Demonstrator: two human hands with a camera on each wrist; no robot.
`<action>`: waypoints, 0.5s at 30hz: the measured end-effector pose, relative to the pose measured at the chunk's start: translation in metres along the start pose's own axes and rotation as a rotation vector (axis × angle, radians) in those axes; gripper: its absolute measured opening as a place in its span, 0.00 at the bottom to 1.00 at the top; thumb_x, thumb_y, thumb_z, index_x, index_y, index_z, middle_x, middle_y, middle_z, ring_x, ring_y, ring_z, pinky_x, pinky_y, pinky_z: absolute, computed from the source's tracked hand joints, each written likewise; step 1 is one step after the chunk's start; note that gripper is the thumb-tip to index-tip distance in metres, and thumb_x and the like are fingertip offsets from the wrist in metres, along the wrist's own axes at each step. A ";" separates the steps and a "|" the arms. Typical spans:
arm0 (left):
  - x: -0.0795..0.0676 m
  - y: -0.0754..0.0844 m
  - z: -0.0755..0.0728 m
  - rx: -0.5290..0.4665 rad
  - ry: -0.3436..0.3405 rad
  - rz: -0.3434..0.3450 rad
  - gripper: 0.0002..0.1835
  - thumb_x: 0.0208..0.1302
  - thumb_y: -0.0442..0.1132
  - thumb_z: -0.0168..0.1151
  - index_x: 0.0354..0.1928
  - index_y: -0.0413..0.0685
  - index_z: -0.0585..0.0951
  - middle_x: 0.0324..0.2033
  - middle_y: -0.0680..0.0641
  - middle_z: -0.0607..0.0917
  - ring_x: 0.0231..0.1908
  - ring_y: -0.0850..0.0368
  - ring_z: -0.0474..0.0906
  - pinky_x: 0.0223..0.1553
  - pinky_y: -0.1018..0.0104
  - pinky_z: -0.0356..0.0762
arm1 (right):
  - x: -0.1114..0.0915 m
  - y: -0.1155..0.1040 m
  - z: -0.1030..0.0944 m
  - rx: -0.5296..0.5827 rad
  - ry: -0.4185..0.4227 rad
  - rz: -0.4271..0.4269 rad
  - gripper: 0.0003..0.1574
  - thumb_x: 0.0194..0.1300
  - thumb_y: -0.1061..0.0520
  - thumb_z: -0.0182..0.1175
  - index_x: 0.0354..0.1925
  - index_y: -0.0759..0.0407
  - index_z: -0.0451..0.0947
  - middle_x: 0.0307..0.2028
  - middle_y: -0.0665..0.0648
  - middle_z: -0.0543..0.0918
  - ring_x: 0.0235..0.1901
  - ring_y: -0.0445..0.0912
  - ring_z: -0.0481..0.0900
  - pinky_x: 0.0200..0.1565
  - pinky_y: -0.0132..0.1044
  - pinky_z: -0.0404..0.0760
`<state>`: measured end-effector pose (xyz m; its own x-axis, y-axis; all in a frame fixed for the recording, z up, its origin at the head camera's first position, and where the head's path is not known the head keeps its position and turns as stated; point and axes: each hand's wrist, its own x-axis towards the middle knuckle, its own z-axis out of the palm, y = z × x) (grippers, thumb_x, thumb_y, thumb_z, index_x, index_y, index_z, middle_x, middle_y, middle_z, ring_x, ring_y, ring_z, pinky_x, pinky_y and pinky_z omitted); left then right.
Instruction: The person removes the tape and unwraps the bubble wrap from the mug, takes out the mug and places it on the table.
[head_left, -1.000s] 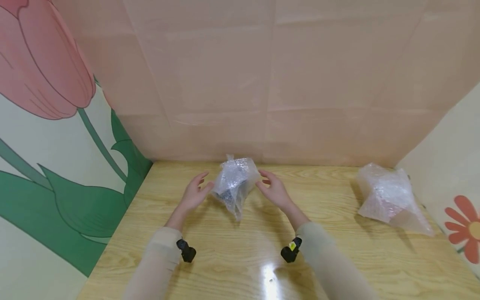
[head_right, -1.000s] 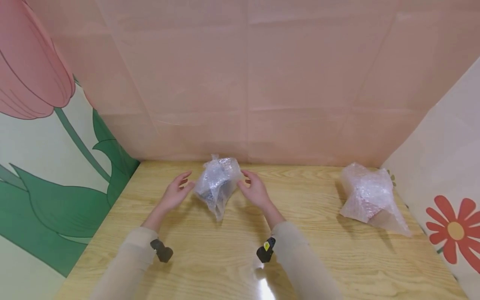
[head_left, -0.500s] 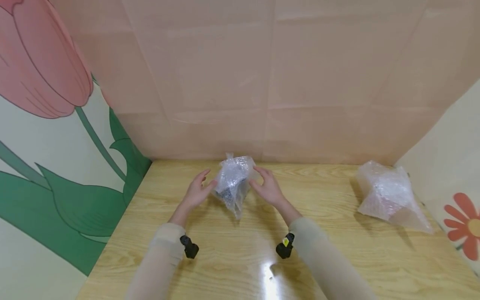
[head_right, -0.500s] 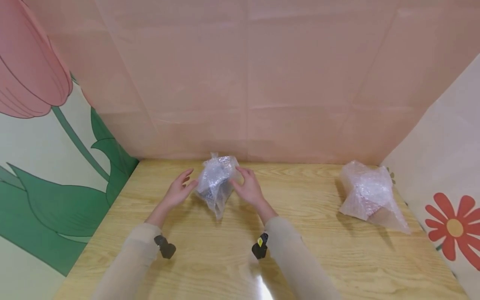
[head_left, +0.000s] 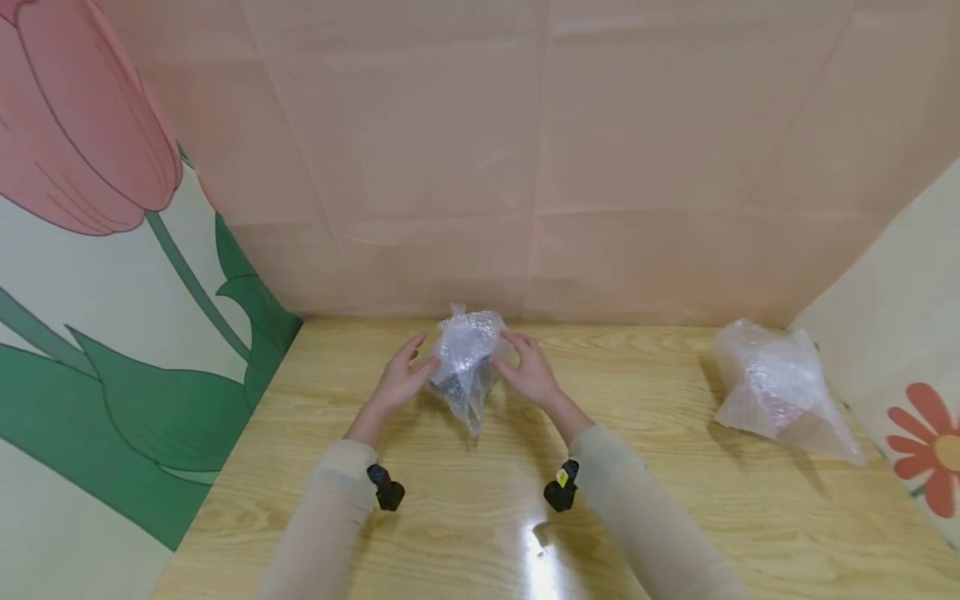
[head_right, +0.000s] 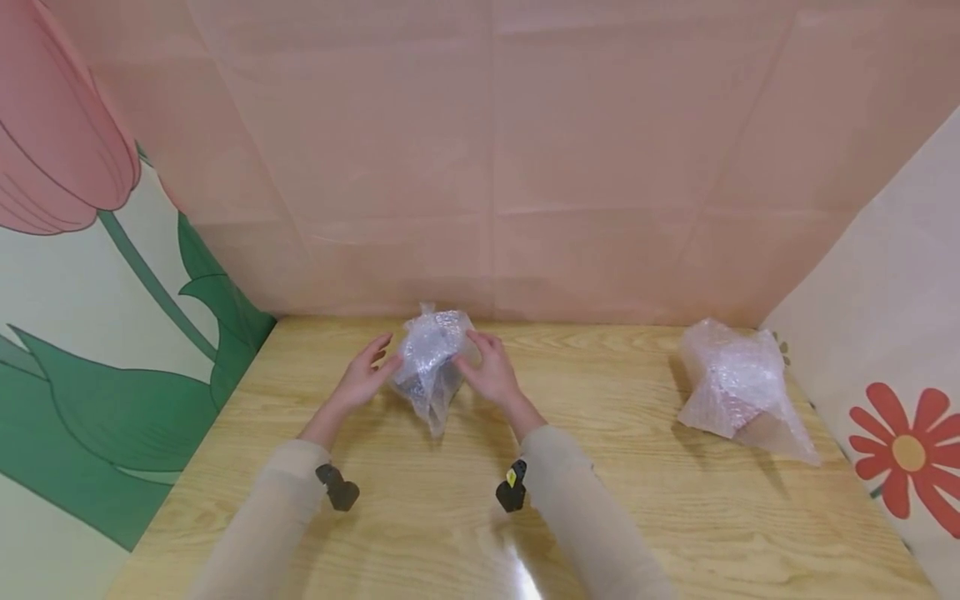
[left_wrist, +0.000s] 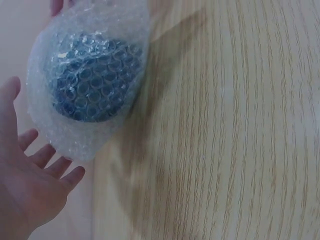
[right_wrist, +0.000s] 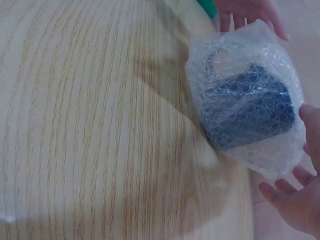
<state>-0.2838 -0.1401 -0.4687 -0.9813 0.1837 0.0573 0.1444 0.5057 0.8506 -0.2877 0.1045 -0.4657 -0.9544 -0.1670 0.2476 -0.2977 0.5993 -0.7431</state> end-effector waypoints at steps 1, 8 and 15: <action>0.000 0.000 0.001 -0.003 0.001 0.001 0.37 0.65 0.56 0.51 0.69 0.46 0.55 0.68 0.41 0.58 0.64 0.39 0.58 0.62 0.47 0.60 | 0.000 -0.001 0.000 0.000 0.000 0.002 0.35 0.61 0.51 0.60 0.62 0.64 0.64 0.60 0.69 0.67 0.61 0.61 0.63 0.62 0.55 0.61; 0.001 0.003 0.008 0.008 0.014 -0.010 0.34 0.63 0.54 0.54 0.67 0.47 0.61 0.64 0.40 0.66 0.62 0.42 0.63 0.62 0.50 0.62 | -0.001 0.000 0.002 -0.022 -0.010 0.010 0.34 0.60 0.51 0.59 0.61 0.63 0.65 0.59 0.69 0.67 0.59 0.61 0.65 0.61 0.55 0.63; 0.001 0.004 0.011 0.015 0.022 -0.019 0.33 0.61 0.53 0.57 0.65 0.49 0.64 0.63 0.41 0.68 0.62 0.43 0.63 0.63 0.50 0.61 | -0.002 0.001 0.002 -0.024 0.007 0.003 0.32 0.58 0.52 0.61 0.58 0.64 0.69 0.54 0.68 0.71 0.55 0.60 0.68 0.57 0.54 0.68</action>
<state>-0.2826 -0.1288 -0.4706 -0.9864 0.1553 0.0528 0.1273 0.5213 0.8438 -0.2861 0.1042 -0.4683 -0.9550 -0.1596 0.2499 -0.2940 0.6184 -0.7288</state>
